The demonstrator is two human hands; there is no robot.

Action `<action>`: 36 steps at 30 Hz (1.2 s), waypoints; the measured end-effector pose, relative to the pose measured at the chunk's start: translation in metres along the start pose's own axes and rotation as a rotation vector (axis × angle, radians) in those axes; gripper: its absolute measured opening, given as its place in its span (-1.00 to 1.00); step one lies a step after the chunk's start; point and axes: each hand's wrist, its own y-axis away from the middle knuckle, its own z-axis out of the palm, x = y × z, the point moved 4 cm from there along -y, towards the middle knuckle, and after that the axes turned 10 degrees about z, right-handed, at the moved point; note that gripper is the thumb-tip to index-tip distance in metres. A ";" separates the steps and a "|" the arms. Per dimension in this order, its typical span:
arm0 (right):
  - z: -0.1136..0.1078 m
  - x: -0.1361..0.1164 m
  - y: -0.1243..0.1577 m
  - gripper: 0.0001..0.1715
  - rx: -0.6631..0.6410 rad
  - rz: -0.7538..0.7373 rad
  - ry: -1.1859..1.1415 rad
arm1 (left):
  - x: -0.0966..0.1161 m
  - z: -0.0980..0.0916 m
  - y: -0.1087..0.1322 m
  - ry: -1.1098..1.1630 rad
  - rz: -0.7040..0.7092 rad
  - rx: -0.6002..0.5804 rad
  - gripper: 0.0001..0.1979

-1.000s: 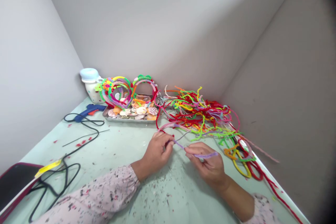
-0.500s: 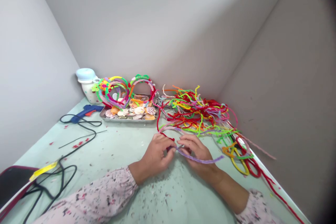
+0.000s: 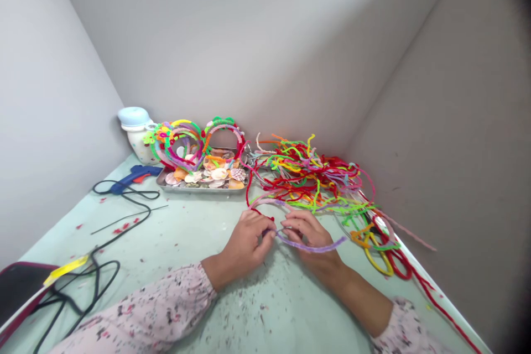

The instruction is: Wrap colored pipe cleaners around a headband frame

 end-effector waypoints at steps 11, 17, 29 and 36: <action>0.002 0.003 0.001 -0.78 -0.071 -0.022 0.000 | -0.001 0.001 -0.002 -0.008 -0.025 -0.059 -0.82; 0.005 0.007 0.001 -0.82 -0.108 -0.039 0.030 | -0.003 0.006 0.000 -0.025 -0.035 -0.104 -0.81; 0.005 0.006 0.001 -0.79 -0.127 -0.019 0.003 | -0.001 0.004 0.000 -0.033 -0.044 -0.103 -0.88; 0.005 0.009 0.001 -0.84 -0.054 -0.026 0.028 | -0.001 0.003 -0.001 -0.059 -0.033 -0.037 -0.90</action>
